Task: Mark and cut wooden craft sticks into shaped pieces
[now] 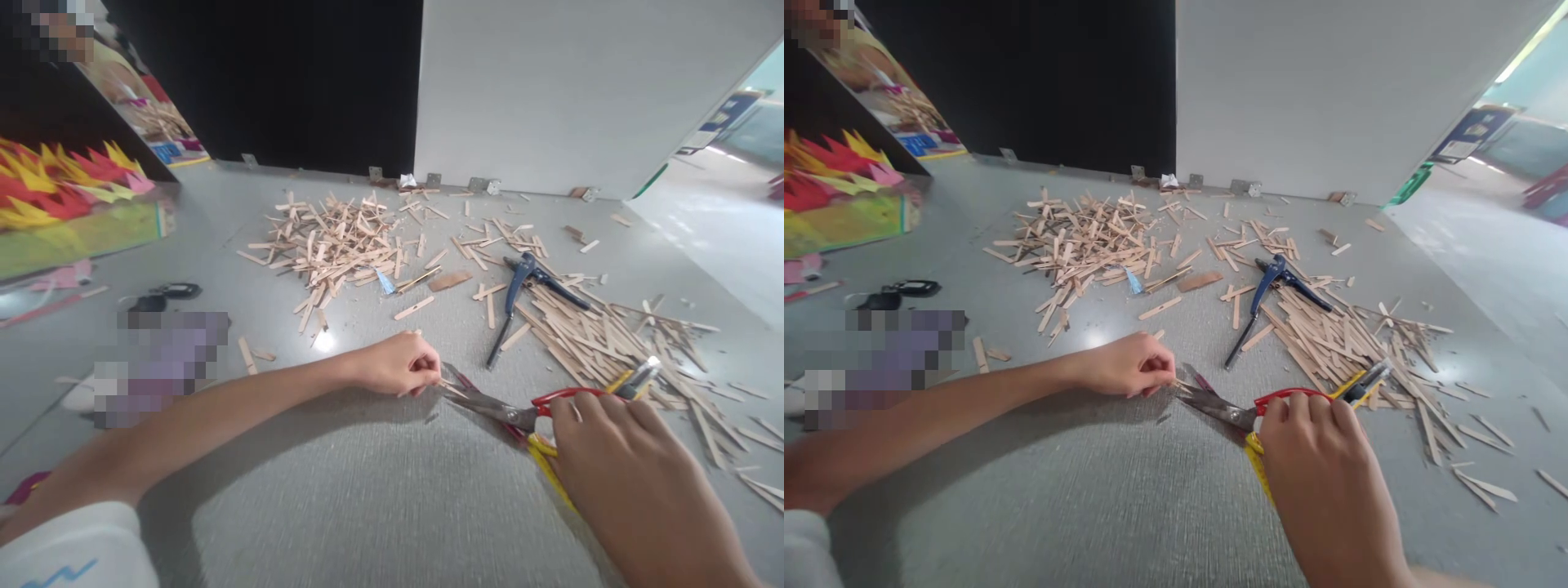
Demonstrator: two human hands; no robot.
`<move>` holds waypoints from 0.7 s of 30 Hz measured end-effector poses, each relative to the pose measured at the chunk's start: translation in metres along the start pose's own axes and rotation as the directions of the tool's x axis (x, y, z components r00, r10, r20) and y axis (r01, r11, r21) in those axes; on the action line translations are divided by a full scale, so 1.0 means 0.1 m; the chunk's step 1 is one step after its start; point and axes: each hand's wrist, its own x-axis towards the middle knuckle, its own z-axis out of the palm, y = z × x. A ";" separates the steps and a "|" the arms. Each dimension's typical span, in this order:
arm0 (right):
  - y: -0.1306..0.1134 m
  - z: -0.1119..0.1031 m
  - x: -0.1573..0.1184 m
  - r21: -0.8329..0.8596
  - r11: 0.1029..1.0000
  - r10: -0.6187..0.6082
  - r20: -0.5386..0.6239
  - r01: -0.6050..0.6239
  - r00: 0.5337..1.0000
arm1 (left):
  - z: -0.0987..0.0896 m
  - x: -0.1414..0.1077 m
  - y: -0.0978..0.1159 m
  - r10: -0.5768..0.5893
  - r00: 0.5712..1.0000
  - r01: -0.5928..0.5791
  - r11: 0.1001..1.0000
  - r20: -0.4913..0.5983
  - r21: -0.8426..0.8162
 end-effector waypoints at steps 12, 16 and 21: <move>-0.08 -0.18 0.19 -0.296 0.940 0.093 -0.258 -0.170 0.962 | 0.24 0.02 -0.05 0.044 0.993 -0.045 0.999 -0.110 -0.007; -0.18 -0.27 0.21 -0.373 0.914 0.042 -0.300 -0.158 0.953 | 0.25 0.02 -0.06 0.048 0.991 -0.049 0.999 -0.125 -0.010; -0.22 -0.32 0.19 -0.389 0.915 -0.020 -0.303 -0.105 0.953 | 0.26 0.02 -0.09 0.055 0.990 -0.057 0.998 -0.132 -0.014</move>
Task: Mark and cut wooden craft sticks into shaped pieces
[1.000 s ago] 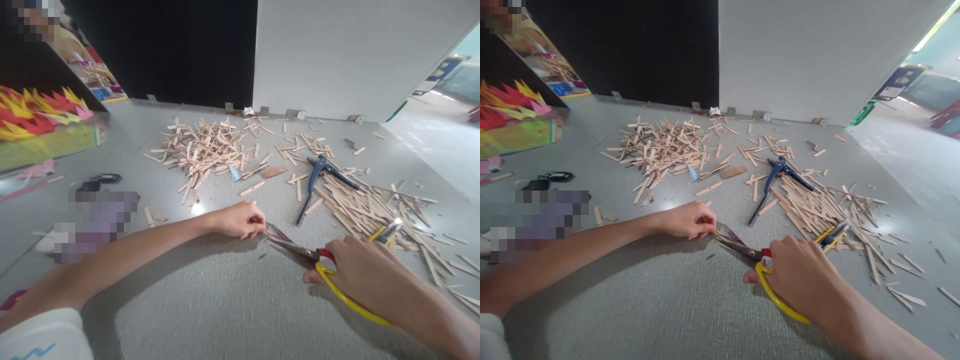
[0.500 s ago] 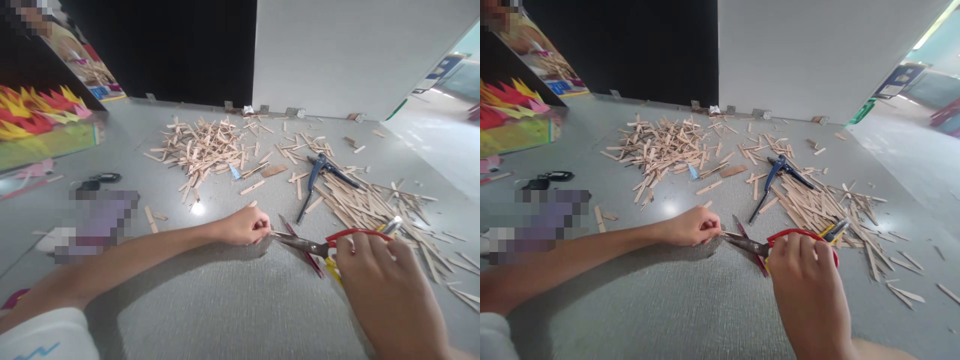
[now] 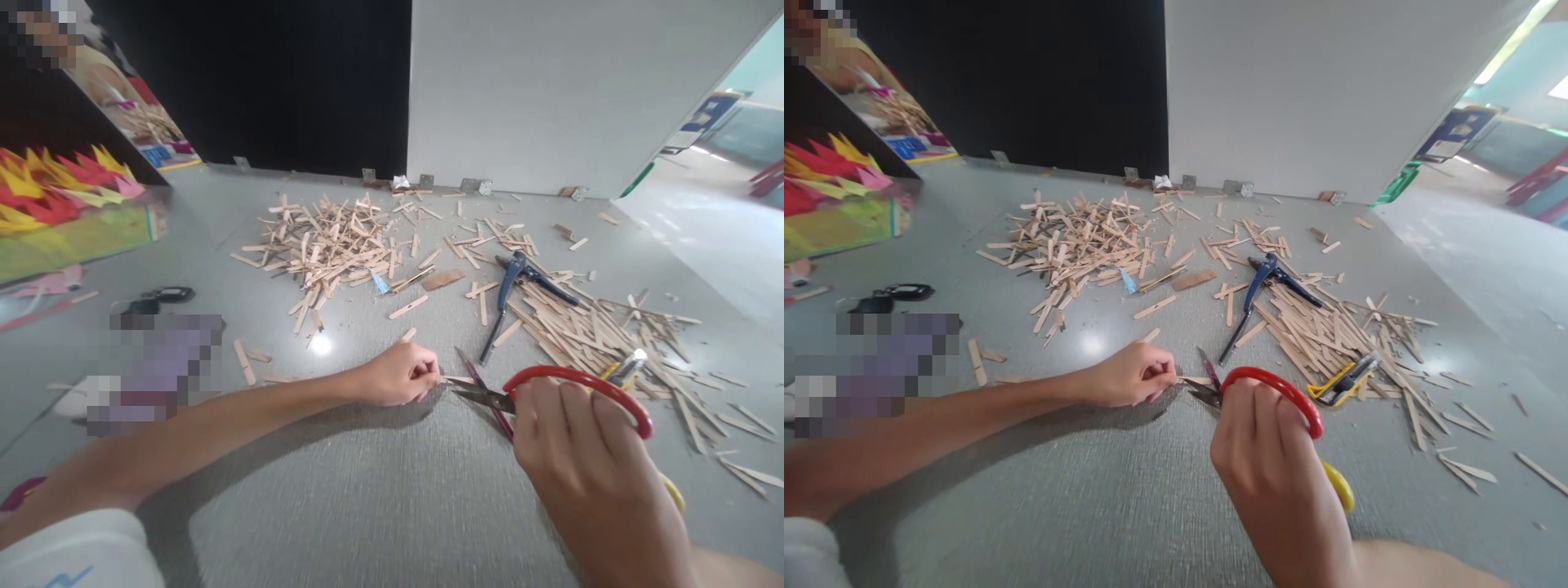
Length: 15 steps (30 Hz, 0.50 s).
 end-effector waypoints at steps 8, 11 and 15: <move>-0.16 0.22 -0.14 0.069 0.984 0.146 0.206 -0.163 0.968 | 0.05 -0.02 -0.01 0.026 0.998 -0.025 1.000 -0.053 0.012; -0.10 0.26 -0.08 0.091 0.981 0.155 0.173 -0.173 0.973 | 0.05 -0.02 0.00 0.030 0.997 -0.029 0.999 -0.070 0.016; 0.08 0.28 0.06 0.104 0.987 0.117 0.082 -0.125 0.990 | -0.05 -0.02 0.07 0.027 0.993 -0.024 0.999 -0.118 0.024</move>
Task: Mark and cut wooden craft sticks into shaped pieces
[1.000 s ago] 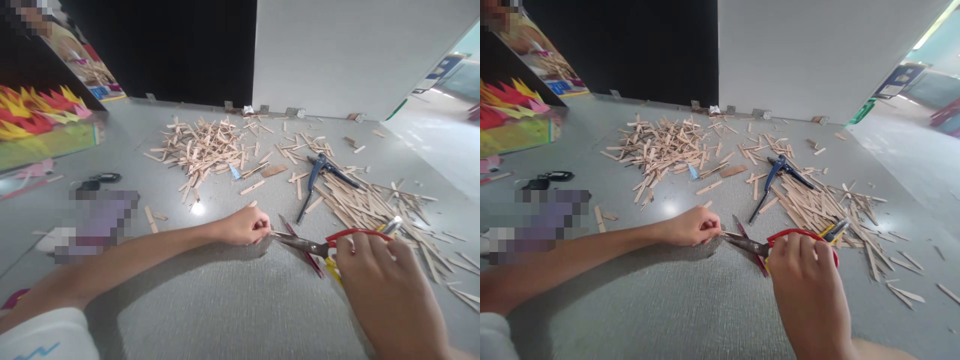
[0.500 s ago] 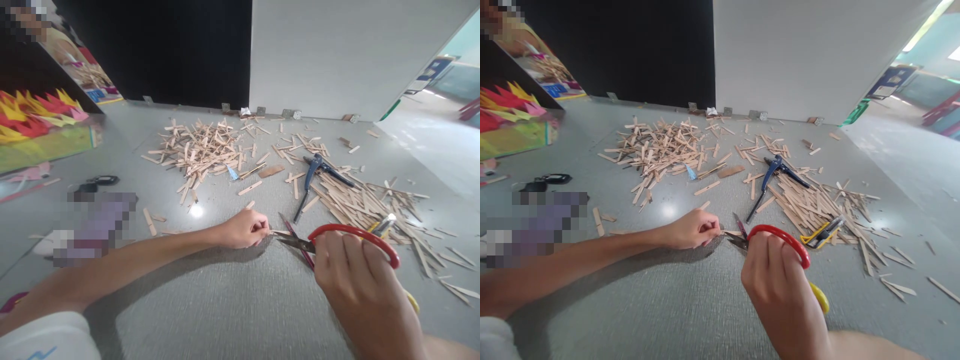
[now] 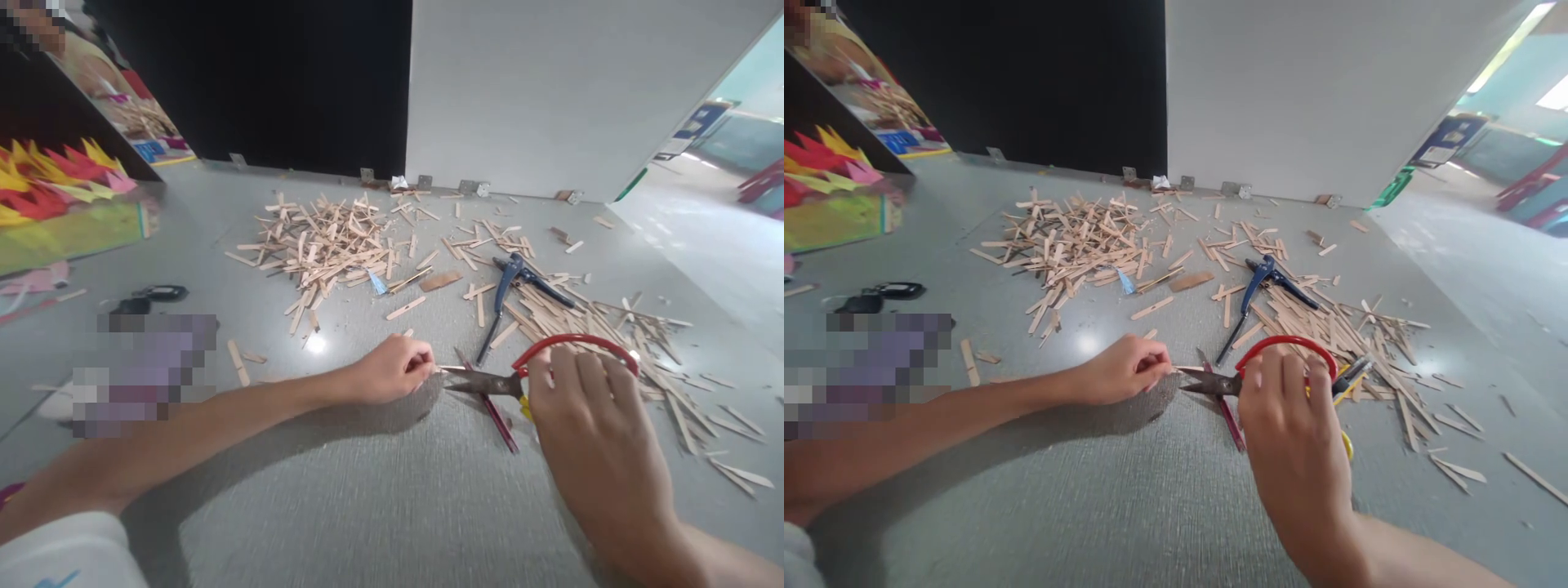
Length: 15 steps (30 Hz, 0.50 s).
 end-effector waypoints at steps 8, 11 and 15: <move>0.20 0.05 0.15 0.190 0.976 0.110 -0.033 -0.102 0.993 | -0.31 -0.08 0.40 -0.082 0.995 0.084 0.996 -0.055 0.031; 0.24 0.03 0.14 0.271 0.948 0.193 -0.077 -0.165 0.978 | -0.36 -0.13 0.54 -0.157 0.987 0.155 0.987 -0.045 -0.036; 0.28 0.03 0.07 0.258 0.944 0.233 -0.084 -0.205 0.969 | -0.41 -0.20 0.66 -0.175 0.983 0.169 0.981 -0.056 -0.100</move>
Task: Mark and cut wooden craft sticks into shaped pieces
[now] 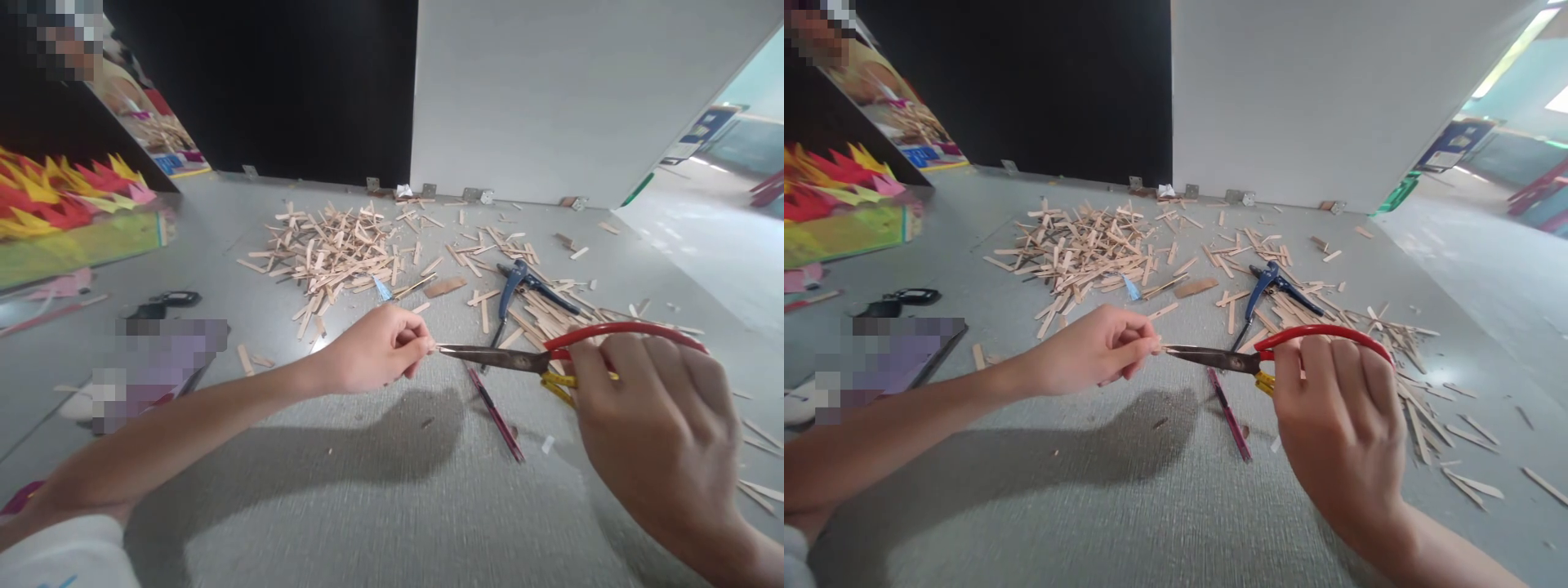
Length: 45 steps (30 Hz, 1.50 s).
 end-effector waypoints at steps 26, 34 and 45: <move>-0.28 0.07 -0.11 0.844 0.423 -0.151 0.425 -0.331 0.892 | 0.25 -0.41 0.15 0.383 0.869 -0.379 0.922 -0.314 0.078; -0.24 0.07 -0.09 0.823 0.511 -0.091 0.341 -0.250 0.936 | 0.24 -0.44 0.15 0.421 0.849 -0.395 0.907 -0.318 0.147; -0.21 0.05 -0.06 0.801 0.565 -0.043 0.269 -0.199 0.962 | 0.20 -0.47 0.18 0.472 0.815 -0.422 0.881 -0.336 0.213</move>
